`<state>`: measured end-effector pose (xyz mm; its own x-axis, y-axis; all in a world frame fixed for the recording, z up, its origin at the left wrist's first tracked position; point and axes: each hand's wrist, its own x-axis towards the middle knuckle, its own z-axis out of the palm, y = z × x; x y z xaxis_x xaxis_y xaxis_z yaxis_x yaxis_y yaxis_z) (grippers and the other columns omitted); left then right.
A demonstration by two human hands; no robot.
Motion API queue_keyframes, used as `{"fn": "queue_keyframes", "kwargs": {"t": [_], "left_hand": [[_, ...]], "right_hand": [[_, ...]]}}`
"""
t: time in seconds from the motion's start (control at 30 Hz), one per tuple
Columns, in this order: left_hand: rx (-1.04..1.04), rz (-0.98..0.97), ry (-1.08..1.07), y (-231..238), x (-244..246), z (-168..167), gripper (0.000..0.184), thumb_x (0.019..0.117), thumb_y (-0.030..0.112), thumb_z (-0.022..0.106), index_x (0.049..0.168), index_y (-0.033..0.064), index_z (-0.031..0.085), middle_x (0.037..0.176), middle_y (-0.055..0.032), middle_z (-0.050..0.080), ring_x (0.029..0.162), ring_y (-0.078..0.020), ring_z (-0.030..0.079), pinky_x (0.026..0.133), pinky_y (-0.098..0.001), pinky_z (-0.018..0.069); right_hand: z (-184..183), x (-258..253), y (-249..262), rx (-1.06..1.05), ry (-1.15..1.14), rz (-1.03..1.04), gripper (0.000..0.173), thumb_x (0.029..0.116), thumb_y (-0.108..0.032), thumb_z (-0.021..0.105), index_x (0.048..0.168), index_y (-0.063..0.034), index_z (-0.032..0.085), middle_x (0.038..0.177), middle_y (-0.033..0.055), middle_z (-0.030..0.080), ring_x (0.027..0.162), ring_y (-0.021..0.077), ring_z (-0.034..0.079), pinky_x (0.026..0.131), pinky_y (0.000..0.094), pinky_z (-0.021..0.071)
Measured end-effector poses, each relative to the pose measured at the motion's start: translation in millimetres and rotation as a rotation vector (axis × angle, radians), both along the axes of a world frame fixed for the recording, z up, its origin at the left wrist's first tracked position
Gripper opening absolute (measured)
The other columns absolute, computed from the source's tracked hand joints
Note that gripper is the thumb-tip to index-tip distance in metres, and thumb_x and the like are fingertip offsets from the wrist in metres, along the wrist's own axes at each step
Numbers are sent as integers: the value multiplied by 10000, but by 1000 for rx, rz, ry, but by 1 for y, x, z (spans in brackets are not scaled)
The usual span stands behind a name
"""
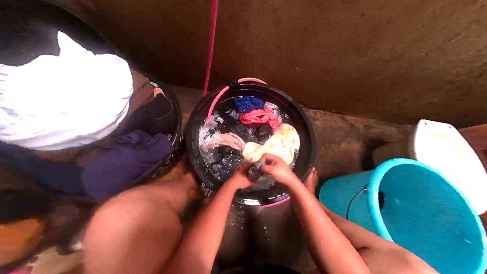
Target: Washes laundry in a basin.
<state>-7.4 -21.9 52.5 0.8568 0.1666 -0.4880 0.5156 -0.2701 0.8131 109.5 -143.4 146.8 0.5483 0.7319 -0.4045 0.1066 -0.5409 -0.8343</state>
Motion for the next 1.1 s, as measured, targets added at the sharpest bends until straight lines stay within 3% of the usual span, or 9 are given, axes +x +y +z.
{"fn": "queue_keyframes", "kwargs": {"t": [0.1,0.2,0.3,0.43,0.6,0.77,0.87,1.0,1.1], "left_hand": [[-121,285,-100,-21,23,36,587,904,128,772,1433,13,544,1359,-193,642,1271,-275,621,1119,-463,479],[-115,490,-281,-41,39,70,744,811,28,803,1472,66,464,1335,-217,624,1211,-319,639,1028,-506,538],[-165,273,-580,-67,34,94,862,725,-28,817,1495,36,436,1427,-204,562,1313,-304,563,1102,-474,492],[-136,46,-728,-90,15,118,728,790,35,798,1472,91,551,1490,-98,572,1401,-225,511,1188,-432,412],[-52,590,-716,-66,13,120,498,933,205,762,1360,3,604,1353,-194,631,1272,-280,602,1096,-457,492],[-892,906,-291,-38,37,133,449,1083,430,490,1348,76,561,1147,-130,677,971,-229,684,821,-429,599],[-925,651,-196,-17,44,132,310,1047,328,543,1161,57,642,897,-57,674,757,-142,648,687,-342,570],[-629,116,-180,-1,50,118,313,1027,183,545,1295,29,596,979,-84,650,837,-140,614,784,-366,542],[-185,-325,-35,-20,47,100,328,1058,171,510,1344,25,576,1085,-184,667,901,-262,644,825,-459,537]], "right_hand": [[39,10,-30,375,-37,-440,126,861,-30,574,938,-46,673,824,20,683,682,113,640,622,332,575],[20,20,-61,346,151,-904,289,1013,-172,485,1231,2,561,996,158,647,762,261,673,625,444,600],[7,-4,-61,356,603,-1078,543,1068,-519,368,1416,-115,467,1151,150,638,928,281,667,731,497,582],[47,-47,-35,495,594,-1107,347,1097,-191,337,989,10,600,716,90,620,588,144,599,551,315,545],[24,-19,-20,1024,742,-817,324,1089,-361,410,1206,-126,601,1060,53,717,979,174,709,857,400,615],[63,-26,0,964,215,-522,221,1015,-305,552,901,-180,694,895,-7,738,829,136,714,751,364,617],[68,-38,-6,855,-290,-146,262,978,-201,589,748,-117,683,851,15,728,846,147,709,803,366,610],[41,-49,-21,623,-844,482,357,883,-254,611,558,-113,573,642,43,648,731,210,667,774,442,541],[9,-74,-37,151,-911,907,289,856,-323,651,675,-98,665,721,88,695,777,299,705,758,538,548]]}}
